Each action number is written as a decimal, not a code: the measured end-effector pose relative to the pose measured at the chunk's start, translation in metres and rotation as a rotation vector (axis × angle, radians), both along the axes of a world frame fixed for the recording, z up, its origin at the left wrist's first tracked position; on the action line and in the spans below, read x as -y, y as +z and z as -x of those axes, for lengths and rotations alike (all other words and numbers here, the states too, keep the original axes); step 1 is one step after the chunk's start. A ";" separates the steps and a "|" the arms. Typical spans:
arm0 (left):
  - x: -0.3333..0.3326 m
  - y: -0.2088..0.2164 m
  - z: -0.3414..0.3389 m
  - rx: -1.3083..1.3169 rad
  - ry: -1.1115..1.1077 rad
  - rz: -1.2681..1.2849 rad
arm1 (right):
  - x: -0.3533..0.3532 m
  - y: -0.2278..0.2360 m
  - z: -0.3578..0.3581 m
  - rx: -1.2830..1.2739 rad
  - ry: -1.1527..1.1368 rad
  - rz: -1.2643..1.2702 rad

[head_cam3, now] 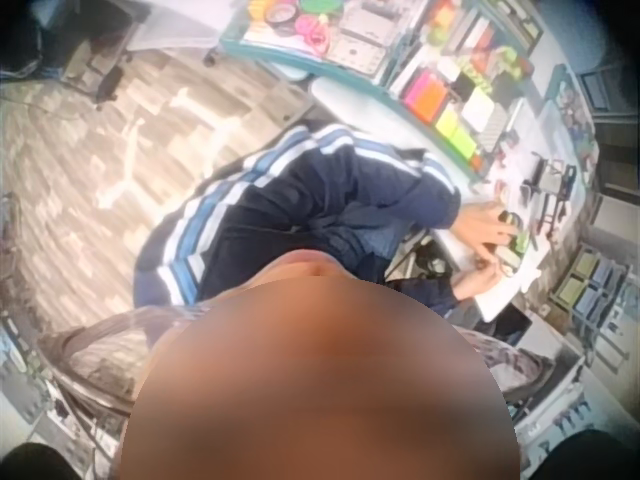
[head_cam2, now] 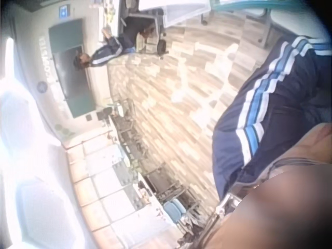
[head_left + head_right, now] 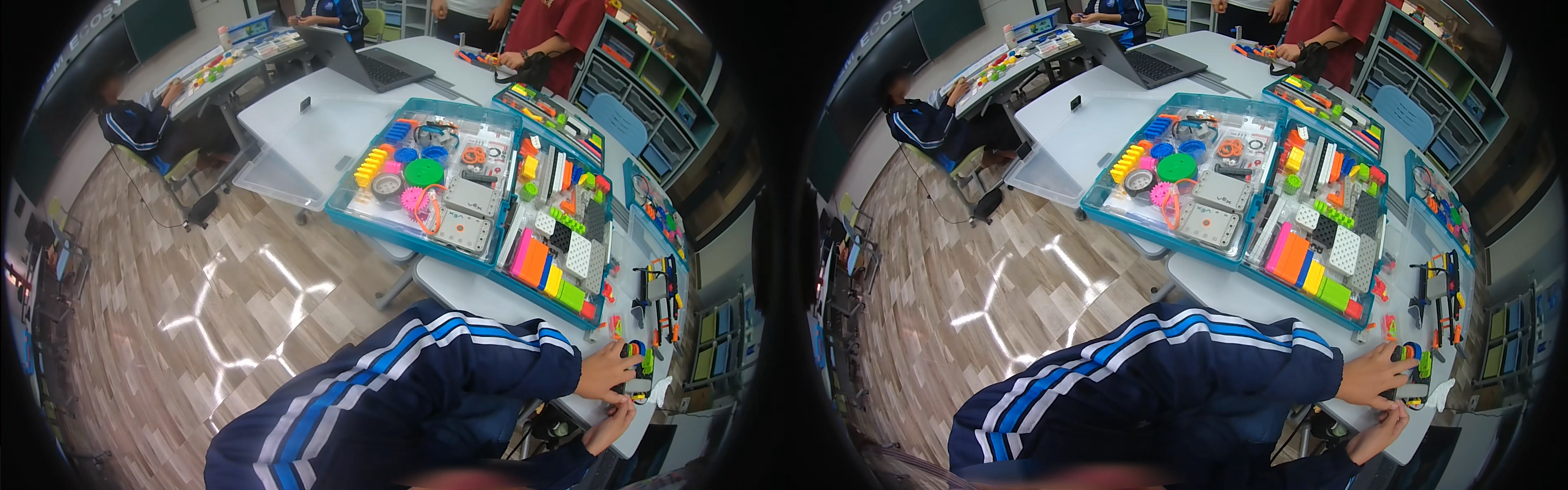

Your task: The person organizes colorful plastic components in a clear storage case, then picks up a small blue piece and a perforated board. They place the board into the case and continue arranging items, including a small motor-like device, within the kit.

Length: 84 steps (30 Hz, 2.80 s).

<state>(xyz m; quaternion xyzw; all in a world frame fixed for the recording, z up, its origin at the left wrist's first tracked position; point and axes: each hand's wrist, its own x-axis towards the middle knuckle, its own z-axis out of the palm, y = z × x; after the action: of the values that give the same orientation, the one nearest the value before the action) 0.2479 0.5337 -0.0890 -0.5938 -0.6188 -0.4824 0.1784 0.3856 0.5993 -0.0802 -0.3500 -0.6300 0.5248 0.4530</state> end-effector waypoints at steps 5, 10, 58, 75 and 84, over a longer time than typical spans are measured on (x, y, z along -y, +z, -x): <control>0.004 0.000 0.007 0.006 -0.060 -0.007 | -0.010 0.007 -0.016 0.110 0.267 -0.051; 0.006 0.001 0.009 -0.039 -0.065 0.055 | -0.011 0.009 -0.028 0.240 0.325 -0.309; 0.035 0.055 -0.002 -0.393 -0.031 -0.007 | -0.027 0.012 -0.055 0.027 -0.002 -0.265; -0.013 0.038 -0.041 -0.511 0.140 0.090 | -0.035 0.009 -0.024 0.055 -0.076 -0.368; -0.021 0.022 -0.053 -0.709 0.355 0.073 | -0.032 0.001 -0.027 0.338 -0.047 -0.436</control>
<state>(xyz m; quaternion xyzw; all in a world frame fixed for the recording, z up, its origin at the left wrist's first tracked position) 0.3004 0.5547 -0.0674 -0.6134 -0.6285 -0.1870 0.4401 0.4123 0.6309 -0.0788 -0.3415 -0.7865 0.3003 0.4180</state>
